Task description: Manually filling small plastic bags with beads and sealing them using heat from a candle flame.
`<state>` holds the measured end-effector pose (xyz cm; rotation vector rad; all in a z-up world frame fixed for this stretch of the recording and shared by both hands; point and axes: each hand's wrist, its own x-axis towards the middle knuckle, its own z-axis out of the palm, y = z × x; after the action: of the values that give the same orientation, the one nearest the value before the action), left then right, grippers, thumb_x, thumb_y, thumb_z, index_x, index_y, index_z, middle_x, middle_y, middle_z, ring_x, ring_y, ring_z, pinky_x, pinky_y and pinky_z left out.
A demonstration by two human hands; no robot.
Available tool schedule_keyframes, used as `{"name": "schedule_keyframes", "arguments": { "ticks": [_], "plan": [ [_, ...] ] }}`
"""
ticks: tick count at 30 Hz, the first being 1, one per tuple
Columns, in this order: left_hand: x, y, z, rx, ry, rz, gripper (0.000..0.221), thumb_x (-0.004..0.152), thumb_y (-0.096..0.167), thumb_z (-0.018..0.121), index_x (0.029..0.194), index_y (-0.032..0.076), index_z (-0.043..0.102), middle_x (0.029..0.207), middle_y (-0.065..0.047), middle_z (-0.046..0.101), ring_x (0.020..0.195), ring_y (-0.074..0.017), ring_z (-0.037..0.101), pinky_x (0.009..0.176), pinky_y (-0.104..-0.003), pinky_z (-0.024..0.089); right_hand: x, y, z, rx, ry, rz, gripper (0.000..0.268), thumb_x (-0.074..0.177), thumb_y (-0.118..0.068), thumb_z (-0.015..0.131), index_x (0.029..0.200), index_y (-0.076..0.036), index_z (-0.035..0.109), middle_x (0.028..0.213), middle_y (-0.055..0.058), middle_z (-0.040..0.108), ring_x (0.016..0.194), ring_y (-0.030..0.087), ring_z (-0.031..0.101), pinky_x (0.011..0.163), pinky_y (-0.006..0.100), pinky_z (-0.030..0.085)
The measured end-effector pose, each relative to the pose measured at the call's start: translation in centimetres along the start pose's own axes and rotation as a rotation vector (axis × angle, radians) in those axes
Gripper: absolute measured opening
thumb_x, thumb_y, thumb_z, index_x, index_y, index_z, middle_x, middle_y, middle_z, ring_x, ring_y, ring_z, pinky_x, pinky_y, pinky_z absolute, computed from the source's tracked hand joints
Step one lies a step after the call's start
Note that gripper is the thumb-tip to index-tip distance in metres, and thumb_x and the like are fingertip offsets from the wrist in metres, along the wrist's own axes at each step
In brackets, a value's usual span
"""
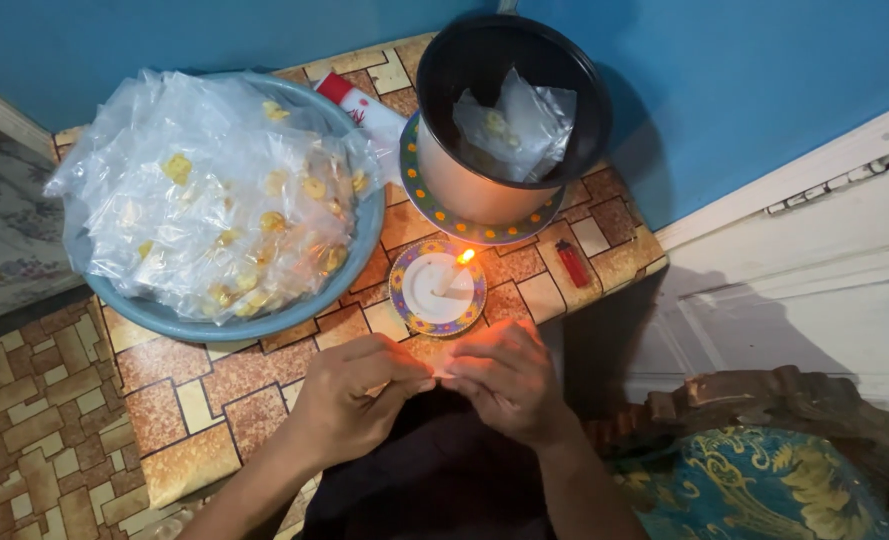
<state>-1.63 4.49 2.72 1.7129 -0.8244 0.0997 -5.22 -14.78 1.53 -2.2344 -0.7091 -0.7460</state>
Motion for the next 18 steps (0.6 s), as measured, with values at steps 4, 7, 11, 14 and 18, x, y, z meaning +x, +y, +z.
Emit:
{"name": "schedule_keyframes", "arguments": {
  "ticks": [4, 7, 11, 14, 18],
  "plan": [
    [-0.3, -0.2, -0.5, 0.03, -0.024, 0.063, 0.007, 0.078, 0.005, 0.068, 0.08, 0.012, 0.067, 0.072, -0.003, 0.066, 0.059, -0.0152, 0.063, 0.049, -0.024, 0.047, 0.1, 0.1, -0.9, 0.041, -0.004, 0.005, 0.011, 0.087, -0.021, 0.059, 0.081, -0.013, 0.064, 0.08, -0.003, 0.064, 0.068, 0.016, 0.051, 0.071, 0.029, 0.032],
    [-0.3, -0.1, -0.8, 0.056, -0.054, 0.084, 0.009, 0.077, 0.001, 0.067, 0.079, 0.011, 0.067, 0.072, -0.001, 0.067, 0.061, -0.0152, 0.063, 0.049, -0.025, 0.048, -0.5, 0.5, -1.4, 0.036, -0.016, 0.013, 0.006, 0.085, -0.022, 0.063, 0.084, -0.016, 0.064, 0.083, -0.004, 0.065, 0.068, 0.015, 0.049, 0.07, 0.028, 0.034],
    [-0.7, -0.4, -0.9, 0.048, -0.067, 0.043, 0.005, 0.079, 0.006, 0.065, 0.082, 0.008, 0.069, 0.074, -0.001, 0.069, 0.065, -0.0163, 0.065, 0.055, -0.026, 0.052, -0.5, 0.5, -2.1, 0.045, -0.006, 0.022, 0.005, 0.084, -0.018, 0.063, 0.084, -0.014, 0.065, 0.082, -0.002, 0.066, 0.066, 0.016, 0.052, 0.066, 0.029, 0.032],
    [-0.6, -0.4, -1.2, 0.05, -0.065, 0.031, 0.012, 0.079, 0.002, 0.059, 0.084, 0.006, 0.068, 0.073, -0.003, 0.069, 0.065, -0.0183, 0.066, 0.054, -0.027, 0.052, -0.1, 0.3, -3.0, 0.026, -0.035, 0.043, 0.006, 0.085, -0.014, 0.06, 0.085, -0.013, 0.066, 0.076, -0.002, 0.062, 0.063, 0.015, 0.051, 0.065, 0.029, 0.032],
    [-0.2, 0.0, -2.8, 0.053, 0.018, 0.062, 0.012, 0.08, -0.002, 0.058, 0.081, 0.008, 0.065, 0.076, -0.005, 0.067, 0.064, -0.0182, 0.065, 0.056, -0.027, 0.051, 0.9, 1.0, -5.0, -0.067, -0.048, -0.023, 0.017, 0.09, -0.021, 0.05, 0.089, -0.011, 0.064, 0.074, 0.001, 0.059, 0.06, 0.018, 0.048, 0.065, 0.032, 0.034]
  ]
}}
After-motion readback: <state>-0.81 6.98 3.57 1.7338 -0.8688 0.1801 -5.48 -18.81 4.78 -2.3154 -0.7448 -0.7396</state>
